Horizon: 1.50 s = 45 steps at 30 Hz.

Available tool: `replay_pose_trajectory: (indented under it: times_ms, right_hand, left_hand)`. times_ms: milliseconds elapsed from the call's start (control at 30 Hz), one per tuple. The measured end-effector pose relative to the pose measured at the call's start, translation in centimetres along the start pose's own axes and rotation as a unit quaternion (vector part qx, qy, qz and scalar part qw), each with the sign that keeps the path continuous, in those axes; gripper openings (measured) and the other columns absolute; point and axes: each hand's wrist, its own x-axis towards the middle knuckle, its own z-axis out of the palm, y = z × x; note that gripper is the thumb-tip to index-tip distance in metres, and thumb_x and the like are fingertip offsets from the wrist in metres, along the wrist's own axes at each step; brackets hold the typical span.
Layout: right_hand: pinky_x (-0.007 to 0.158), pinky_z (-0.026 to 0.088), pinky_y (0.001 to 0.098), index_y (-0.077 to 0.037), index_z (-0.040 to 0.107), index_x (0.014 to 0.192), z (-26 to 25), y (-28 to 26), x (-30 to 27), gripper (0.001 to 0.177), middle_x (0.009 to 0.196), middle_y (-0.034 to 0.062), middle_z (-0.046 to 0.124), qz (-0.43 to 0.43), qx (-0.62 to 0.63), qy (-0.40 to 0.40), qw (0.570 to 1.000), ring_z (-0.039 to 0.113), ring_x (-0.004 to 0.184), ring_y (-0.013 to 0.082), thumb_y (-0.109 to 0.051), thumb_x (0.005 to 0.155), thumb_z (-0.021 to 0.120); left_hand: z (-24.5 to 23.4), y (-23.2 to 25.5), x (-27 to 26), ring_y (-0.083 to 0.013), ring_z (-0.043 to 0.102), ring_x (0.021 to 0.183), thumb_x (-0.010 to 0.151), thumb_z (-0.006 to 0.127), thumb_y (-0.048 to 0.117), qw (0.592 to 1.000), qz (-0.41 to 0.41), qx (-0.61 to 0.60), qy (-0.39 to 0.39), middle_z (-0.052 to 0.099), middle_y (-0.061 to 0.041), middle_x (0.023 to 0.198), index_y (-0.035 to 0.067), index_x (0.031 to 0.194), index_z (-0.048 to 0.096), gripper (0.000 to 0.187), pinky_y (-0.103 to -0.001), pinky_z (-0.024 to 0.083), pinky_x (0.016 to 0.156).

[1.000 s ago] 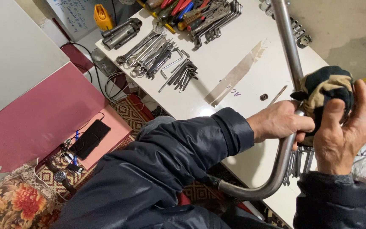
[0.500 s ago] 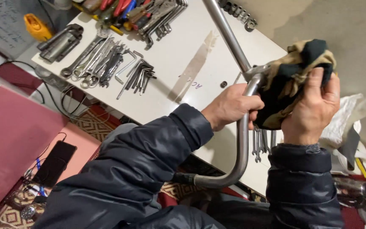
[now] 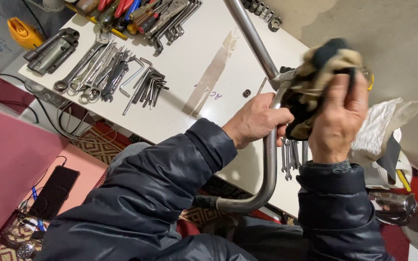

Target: The person wipes a silver bicycle handlebar with a cloth, then uses a yellow screwdriver to tighten a bolt on the handlebar stem. The person continues to wipe the handlebar and stem with the cloth.

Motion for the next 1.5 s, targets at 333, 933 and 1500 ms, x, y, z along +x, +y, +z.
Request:
replay_pose_trajectory:
  times_ms: [333, 933, 1500]
  right_hand:
    - [0.087, 0.056, 0.0227, -0.011, 0.059, 0.125, -0.7, 0.8, 0.2, 0.018, 0.113, 0.0008, 0.065, 0.084, -0.036, 0.029, 0.995, 0.062, 0.095, 0.0090, -0.016, 0.108, 0.062]
    - [0.098, 0.050, 0.0471, -0.004, 0.059, 0.135, -3.3, 7.8, -7.7, 0.049, 0.119, 0.0218, 0.060, 0.111, -0.218, -0.004, 0.970, 0.058, 0.110, 0.0316, -0.016, 0.091, 0.076]
    - [0.037, 0.045, 0.0293, 0.000, 0.050, 0.140, -1.3, -2.3, -11.7, 0.043, 0.069, 0.0110, 0.059, 0.380, 0.192, -0.120, 0.897, 0.049, 0.041, 0.0136, -0.014, 0.100, 0.055]
  left_hand:
    - [0.3, 0.2, -0.1, -0.0173, 0.055, 0.042, 0.083, 0.057, 0.006, 1.000, 0.001, 0.026, 0.008, 0.057, -0.007, 0.059, 0.002, 0.085, 0.053, 0.006, -0.029, 0.052, 0.042]
    - [0.2, -2.5, 2.3, -0.0220, 0.067, 0.046, 0.074, 0.064, 0.013, 0.995, 0.070, 0.003, 0.070, 0.062, -0.013, 0.054, 0.003, 0.075, 0.062, 0.010, -0.032, 0.056, 0.042]
    - [0.1, -3.0, 3.2, -0.0246, 0.064, 0.050, 0.080, 0.060, 0.014, 0.998, 0.048, -0.029, 0.032, 0.064, -0.013, 0.066, -0.006, 0.088, 0.060, 0.021, -0.034, 0.056, 0.048]
